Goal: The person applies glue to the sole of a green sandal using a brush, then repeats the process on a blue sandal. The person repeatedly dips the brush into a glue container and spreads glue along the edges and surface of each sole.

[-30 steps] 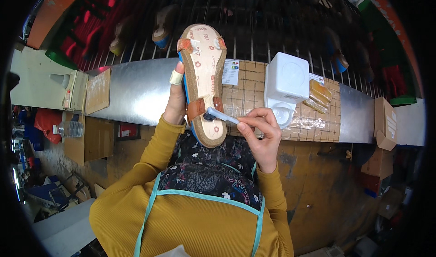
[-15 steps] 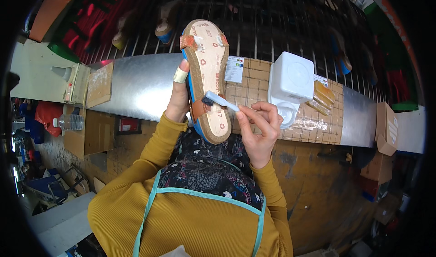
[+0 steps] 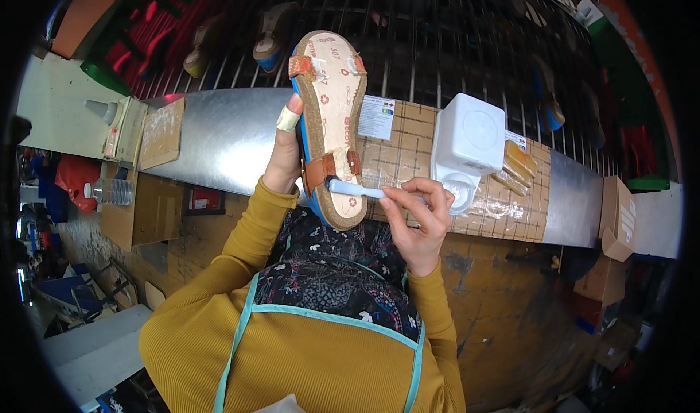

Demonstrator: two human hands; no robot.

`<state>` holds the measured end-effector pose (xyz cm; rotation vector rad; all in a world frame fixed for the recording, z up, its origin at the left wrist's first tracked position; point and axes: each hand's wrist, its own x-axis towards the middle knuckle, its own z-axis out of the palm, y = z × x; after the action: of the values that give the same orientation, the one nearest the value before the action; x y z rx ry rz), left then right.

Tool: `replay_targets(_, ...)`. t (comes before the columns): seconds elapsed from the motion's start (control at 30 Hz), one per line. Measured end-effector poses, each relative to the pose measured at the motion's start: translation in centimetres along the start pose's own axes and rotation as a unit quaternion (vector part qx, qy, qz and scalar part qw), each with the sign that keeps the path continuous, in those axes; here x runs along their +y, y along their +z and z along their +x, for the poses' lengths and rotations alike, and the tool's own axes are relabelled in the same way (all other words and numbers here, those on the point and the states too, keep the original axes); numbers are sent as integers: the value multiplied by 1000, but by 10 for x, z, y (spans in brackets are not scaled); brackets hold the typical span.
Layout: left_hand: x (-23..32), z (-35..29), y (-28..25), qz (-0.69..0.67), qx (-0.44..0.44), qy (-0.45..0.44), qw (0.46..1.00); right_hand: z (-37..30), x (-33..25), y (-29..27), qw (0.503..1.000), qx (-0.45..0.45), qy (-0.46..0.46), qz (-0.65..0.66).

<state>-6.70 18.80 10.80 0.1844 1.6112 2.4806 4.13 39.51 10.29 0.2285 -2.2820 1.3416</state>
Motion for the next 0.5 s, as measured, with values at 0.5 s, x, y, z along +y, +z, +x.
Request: replay_targets(0.5,13,1,-19,65,119,176,975,8,-18,4,990,-32,92,105)
